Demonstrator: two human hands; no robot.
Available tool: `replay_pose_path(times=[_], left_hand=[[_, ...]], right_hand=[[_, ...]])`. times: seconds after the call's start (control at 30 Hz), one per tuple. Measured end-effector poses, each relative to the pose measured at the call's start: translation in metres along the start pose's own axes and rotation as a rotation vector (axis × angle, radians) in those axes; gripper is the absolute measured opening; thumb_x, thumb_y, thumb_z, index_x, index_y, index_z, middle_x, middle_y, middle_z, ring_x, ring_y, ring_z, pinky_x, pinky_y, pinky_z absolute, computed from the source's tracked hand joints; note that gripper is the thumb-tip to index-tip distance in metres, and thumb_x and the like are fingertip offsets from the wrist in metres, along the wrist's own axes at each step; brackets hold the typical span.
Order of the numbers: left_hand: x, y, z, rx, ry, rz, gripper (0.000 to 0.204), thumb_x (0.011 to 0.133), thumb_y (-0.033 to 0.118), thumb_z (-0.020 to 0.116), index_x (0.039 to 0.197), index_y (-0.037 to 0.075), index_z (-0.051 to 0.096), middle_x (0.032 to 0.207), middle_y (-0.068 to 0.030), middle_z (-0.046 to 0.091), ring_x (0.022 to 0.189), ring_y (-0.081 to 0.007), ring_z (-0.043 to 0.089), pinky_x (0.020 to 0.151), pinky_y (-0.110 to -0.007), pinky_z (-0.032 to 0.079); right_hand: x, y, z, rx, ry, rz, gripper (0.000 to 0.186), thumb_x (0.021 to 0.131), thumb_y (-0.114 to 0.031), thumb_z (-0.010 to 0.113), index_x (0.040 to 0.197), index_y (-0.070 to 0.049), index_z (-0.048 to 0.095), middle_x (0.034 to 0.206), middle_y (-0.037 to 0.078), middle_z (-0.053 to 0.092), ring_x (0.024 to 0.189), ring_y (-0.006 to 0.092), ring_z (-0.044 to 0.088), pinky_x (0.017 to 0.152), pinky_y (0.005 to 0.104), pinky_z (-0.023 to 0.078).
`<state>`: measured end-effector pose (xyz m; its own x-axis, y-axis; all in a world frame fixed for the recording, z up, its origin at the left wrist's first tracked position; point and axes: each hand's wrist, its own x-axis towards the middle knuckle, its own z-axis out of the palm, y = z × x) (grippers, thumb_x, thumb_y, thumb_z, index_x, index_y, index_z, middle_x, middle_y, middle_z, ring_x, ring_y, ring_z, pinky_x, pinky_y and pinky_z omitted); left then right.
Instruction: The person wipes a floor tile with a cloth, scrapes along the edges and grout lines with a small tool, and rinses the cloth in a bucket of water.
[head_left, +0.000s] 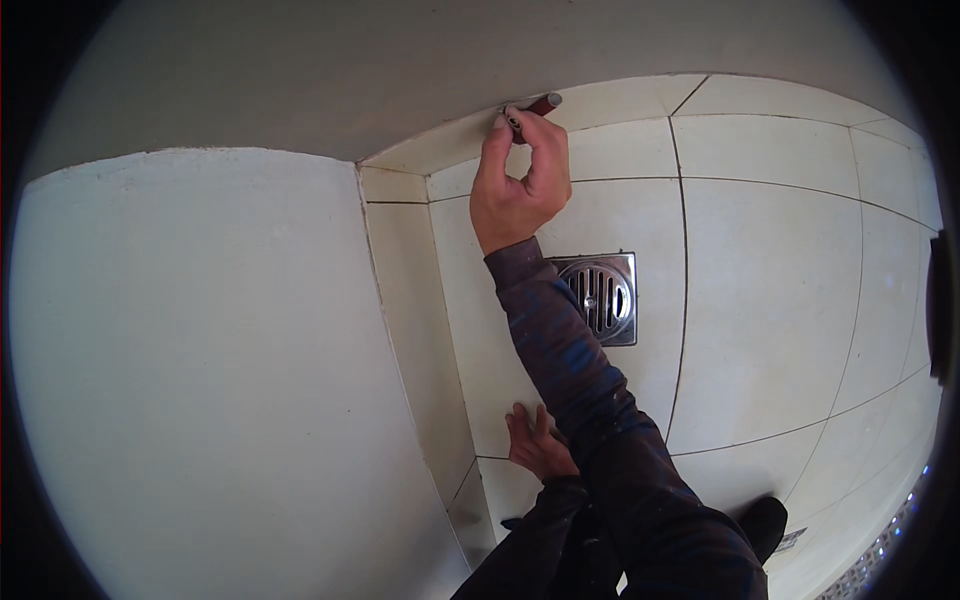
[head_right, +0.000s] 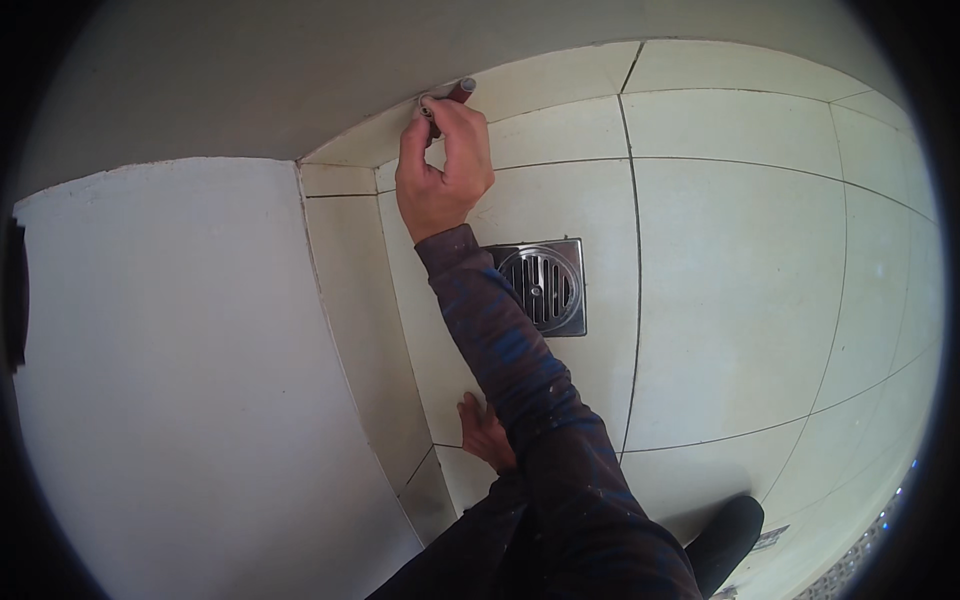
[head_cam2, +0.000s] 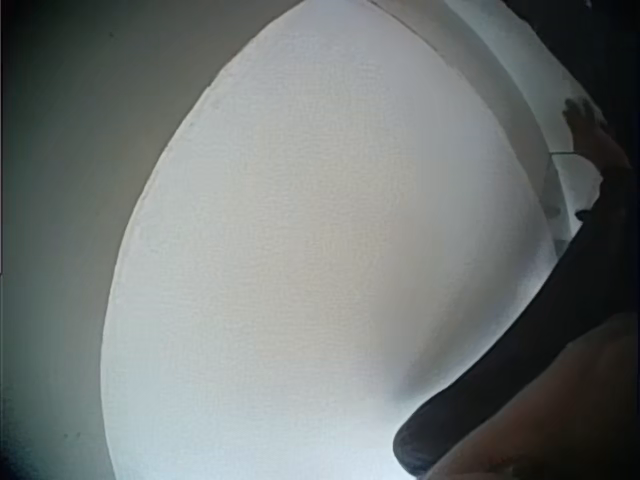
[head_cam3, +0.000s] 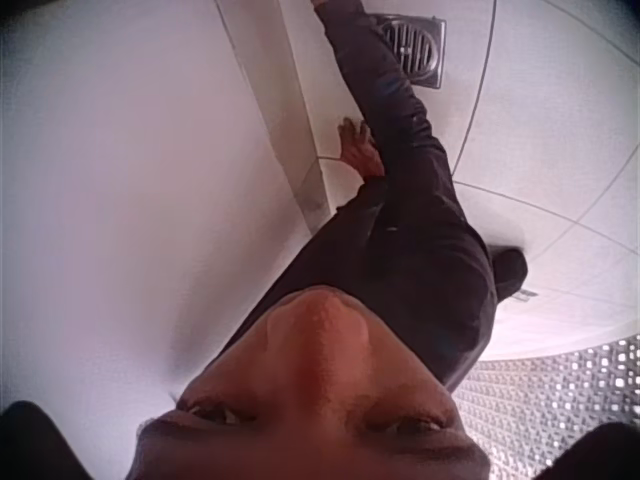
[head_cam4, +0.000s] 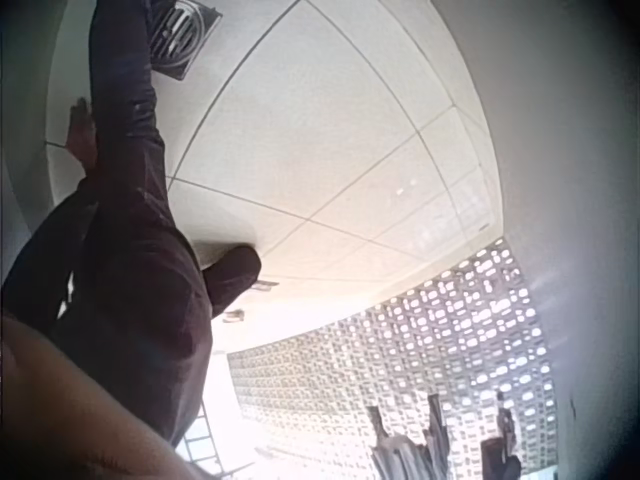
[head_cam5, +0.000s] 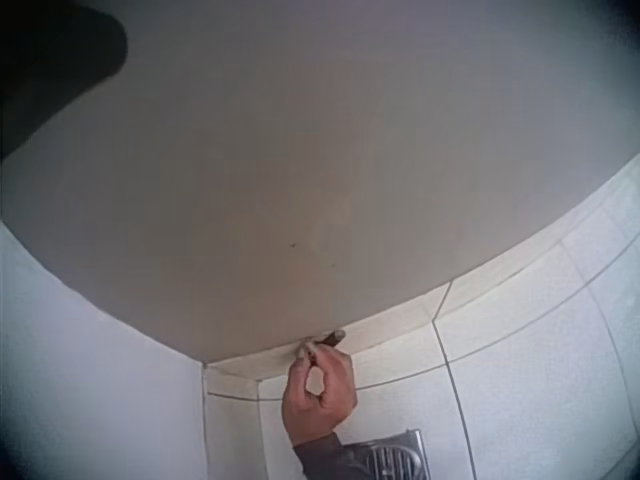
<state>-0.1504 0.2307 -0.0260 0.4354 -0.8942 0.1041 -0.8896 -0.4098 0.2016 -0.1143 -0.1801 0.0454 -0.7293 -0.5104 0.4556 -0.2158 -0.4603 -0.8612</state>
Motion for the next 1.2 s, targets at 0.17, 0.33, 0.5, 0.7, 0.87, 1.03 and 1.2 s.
replay_pose_path(times=[0.17, 0.33, 0.5, 0.7, 0.87, 1.03, 1.2], left_hand=[[0.013, 0.012, -0.012, 0.057, -0.004, -0.063, 0.046, 0.092, 0.007, 0.075, 0.133, 0.025, 0.064, 0.146, -0.0146, 0.062, 0.13, -0.044, 0.061, 0.106, -0.053, 0.049], [0.007, 0.001, -0.002, 0.002, -0.024, -0.134, 0.045, 0.094, 0.009, 0.075, 0.134, 0.027, 0.063, 0.14, -0.0126, 0.067, 0.126, -0.0433, 0.064, 0.099, -0.055, 0.053], [0.005, 0.0, 0.004, -0.025, 0.087, -0.097, 0.041, 0.097, 0.011, 0.074, 0.134, 0.024, 0.063, 0.138, -0.0131, 0.068, 0.119, -0.0434, 0.068, 0.097, -0.055, 0.056], [0.009, -0.006, 0.002, -0.023, 0.106, -0.032, 0.039, 0.098, 0.007, 0.071, 0.132, 0.024, 0.062, 0.138, -0.0111, 0.068, 0.115, -0.0416, 0.07, 0.095, -0.054, 0.058], [0.016, 0.008, -0.008, 0.054, 0.024, -0.016, 0.032, 0.098, 0.006, 0.069, 0.125, 0.02, 0.063, 0.142, -0.0132, 0.064, 0.116, -0.0434, 0.069, 0.095, -0.055, 0.058], [0.026, 0.025, -0.019, -0.06, 0.006, -0.129, 0.03, 0.098, 0.006, 0.068, 0.125, 0.019, 0.065, 0.141, -0.0158, 0.064, 0.119, -0.0449, 0.067, 0.1, -0.053, 0.056], [-0.001, -0.012, 0.013, -0.002, 0.05, -0.072, 0.029, 0.099, 0.006, 0.069, 0.124, 0.019, 0.066, 0.14, -0.016, 0.066, 0.125, -0.0448, 0.065, 0.101, -0.052, 0.055]], right_hand=[[0.005, -0.001, 0.003, -0.005, 0.007, 0.056, 0.017, 0.091, 0.005, 0.073, 0.108, 0.0, 0.072, 0.1, 0.009, 0.072, 0.084, 0.0195, 0.068, 0.08, 0.0309, 0.056], [-0.007, -0.005, 0.002, 0.024, -0.095, 0.08, 0.017, 0.092, 0.005, 0.073, 0.107, 0.0, 0.072, 0.098, 0.009, 0.071, 0.083, 0.0192, 0.068, 0.079, 0.0306, 0.056], [-0.013, -0.004, 0.007, -0.01, -0.003, 0.054, 0.017, 0.091, 0.004, 0.074, 0.107, -0.001, 0.072, 0.097, 0.009, 0.071, 0.083, 0.0184, 0.068, 0.079, 0.03, 0.056], [-0.008, -0.007, 0.012, 0.008, 0.065, 0.108, 0.016, 0.091, 0.003, 0.075, 0.107, -0.001, 0.072, 0.097, 0.009, 0.071, 0.082, 0.0188, 0.067, 0.078, 0.0302, 0.055], [-0.003, -0.004, 0.001, 0.013, -0.016, 0.093, 0.017, 0.091, 0.004, 0.074, 0.107, -0.001, 0.072, 0.098, 0.009, 0.071, 0.083, 0.0189, 0.067, 0.078, 0.0306, 0.056], [-0.014, -0.008, 0.006, 0.012, -0.081, 0.03, 0.016, 0.091, 0.005, 0.072, 0.106, 0.001, 0.072, 0.097, 0.01, 0.07, 0.08, 0.0202, 0.067, 0.077, 0.0319, 0.056], [-0.014, -0.015, 0.016, -0.008, -0.029, 0.1, 0.016, 0.09, 0.006, 0.073, 0.106, 0.001, 0.073, 0.097, 0.009, 0.07, 0.08, 0.0195, 0.068, 0.076, 0.0322, 0.056]])
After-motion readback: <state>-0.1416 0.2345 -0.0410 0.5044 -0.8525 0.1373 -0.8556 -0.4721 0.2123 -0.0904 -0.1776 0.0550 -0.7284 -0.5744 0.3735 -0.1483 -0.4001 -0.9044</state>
